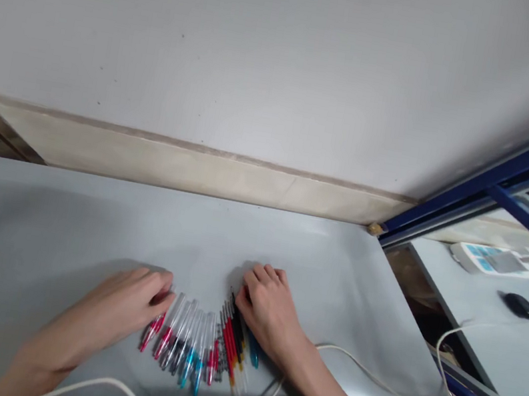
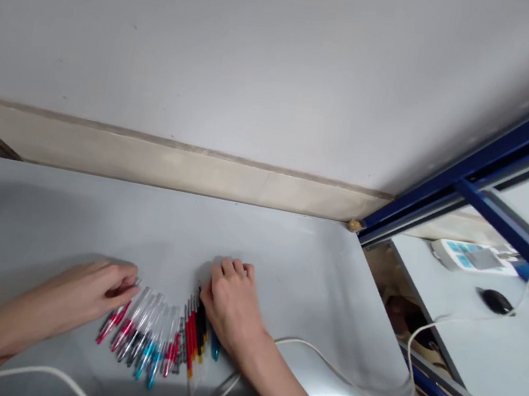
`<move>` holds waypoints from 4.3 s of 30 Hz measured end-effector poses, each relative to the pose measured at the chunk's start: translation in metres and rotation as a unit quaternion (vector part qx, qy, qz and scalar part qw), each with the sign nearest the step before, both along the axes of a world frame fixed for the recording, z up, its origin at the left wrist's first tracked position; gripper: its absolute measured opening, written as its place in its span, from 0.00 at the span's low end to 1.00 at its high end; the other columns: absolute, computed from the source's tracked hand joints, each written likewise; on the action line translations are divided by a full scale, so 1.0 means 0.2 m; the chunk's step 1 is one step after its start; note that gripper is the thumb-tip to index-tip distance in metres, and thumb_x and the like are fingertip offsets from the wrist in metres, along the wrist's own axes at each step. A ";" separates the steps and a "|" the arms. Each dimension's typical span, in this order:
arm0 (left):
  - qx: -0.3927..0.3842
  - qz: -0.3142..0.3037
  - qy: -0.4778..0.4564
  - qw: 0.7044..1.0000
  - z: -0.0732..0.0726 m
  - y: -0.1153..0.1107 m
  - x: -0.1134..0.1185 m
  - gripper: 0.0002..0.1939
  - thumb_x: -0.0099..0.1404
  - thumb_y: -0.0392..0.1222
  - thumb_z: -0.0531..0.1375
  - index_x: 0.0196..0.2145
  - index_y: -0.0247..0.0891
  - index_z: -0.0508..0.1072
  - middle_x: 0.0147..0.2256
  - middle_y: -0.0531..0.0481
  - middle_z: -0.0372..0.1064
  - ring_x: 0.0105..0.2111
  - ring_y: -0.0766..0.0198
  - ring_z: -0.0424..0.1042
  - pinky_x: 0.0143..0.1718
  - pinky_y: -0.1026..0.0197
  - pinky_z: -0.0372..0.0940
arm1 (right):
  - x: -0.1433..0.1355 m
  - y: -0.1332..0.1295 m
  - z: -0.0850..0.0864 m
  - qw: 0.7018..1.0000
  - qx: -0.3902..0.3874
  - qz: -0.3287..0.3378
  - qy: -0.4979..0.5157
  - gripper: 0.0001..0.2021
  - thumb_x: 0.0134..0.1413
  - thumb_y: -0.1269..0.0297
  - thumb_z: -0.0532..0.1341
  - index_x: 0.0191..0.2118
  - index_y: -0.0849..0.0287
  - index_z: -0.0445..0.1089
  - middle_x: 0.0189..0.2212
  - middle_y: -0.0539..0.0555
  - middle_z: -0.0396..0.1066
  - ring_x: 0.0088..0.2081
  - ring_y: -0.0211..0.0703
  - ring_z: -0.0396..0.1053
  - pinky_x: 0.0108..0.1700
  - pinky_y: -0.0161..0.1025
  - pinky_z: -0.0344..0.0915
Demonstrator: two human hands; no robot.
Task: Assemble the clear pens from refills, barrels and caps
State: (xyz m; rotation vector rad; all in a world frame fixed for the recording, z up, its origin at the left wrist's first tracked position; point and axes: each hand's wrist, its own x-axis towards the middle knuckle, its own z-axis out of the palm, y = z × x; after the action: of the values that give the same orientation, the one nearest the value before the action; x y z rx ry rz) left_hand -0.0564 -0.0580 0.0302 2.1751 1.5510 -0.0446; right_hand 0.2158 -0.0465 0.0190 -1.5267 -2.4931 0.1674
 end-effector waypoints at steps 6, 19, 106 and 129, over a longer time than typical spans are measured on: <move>0.121 -0.021 0.098 0.988 0.02 -0.07 0.03 0.09 0.67 0.37 0.52 0.30 0.41 0.69 0.23 0.49 0.69 0.25 0.56 0.70 0.27 0.58 0.51 | 0.05 0.05 0.12 0.976 -0.122 -0.051 0.175 0.09 0.47 0.74 0.57 0.21 0.58 0.58 0.22 0.48 0.64 0.26 0.38 0.59 0.31 0.36 0.53; 0.188 -0.132 0.039 0.972 0.16 0.18 0.21 0.08 0.60 0.34 0.59 0.24 0.40 0.68 0.22 0.50 0.67 0.23 0.58 0.69 0.26 0.59 0.51 | 0.14 0.29 0.12 0.812 -0.173 -0.072 0.553 0.13 0.54 0.58 0.62 0.23 0.59 0.72 0.20 0.50 0.63 0.25 0.37 0.58 0.28 0.36 0.54; 0.402 -0.160 -0.087 0.897 -0.09 0.02 0.28 0.13 0.77 0.45 0.49 0.41 0.40 0.71 0.33 0.52 0.69 0.30 0.64 0.70 0.29 0.61 0.59 | 0.02 -0.05 0.04 0.919 -0.060 0.065 0.385 0.13 0.64 0.56 0.62 0.34 0.59 0.76 0.24 0.49 0.73 0.27 0.39 0.67 0.35 0.36 0.62; 0.309 -0.059 -0.133 0.940 -0.11 0.03 0.27 0.15 0.76 0.43 0.47 0.41 0.42 0.73 0.33 0.52 0.76 0.31 0.62 0.74 0.33 0.62 0.60 | 0.13 -0.02 0.07 0.976 -0.087 0.073 0.186 0.04 0.53 0.69 0.65 0.29 0.59 0.75 0.27 0.51 0.73 0.32 0.41 0.67 0.36 0.37 0.60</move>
State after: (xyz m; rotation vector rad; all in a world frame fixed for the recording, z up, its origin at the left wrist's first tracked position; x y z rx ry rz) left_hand -0.0032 -0.0511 0.0091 2.5955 1.3959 0.7646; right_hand 0.2412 -0.0509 0.0336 -1.2302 -2.3307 0.6492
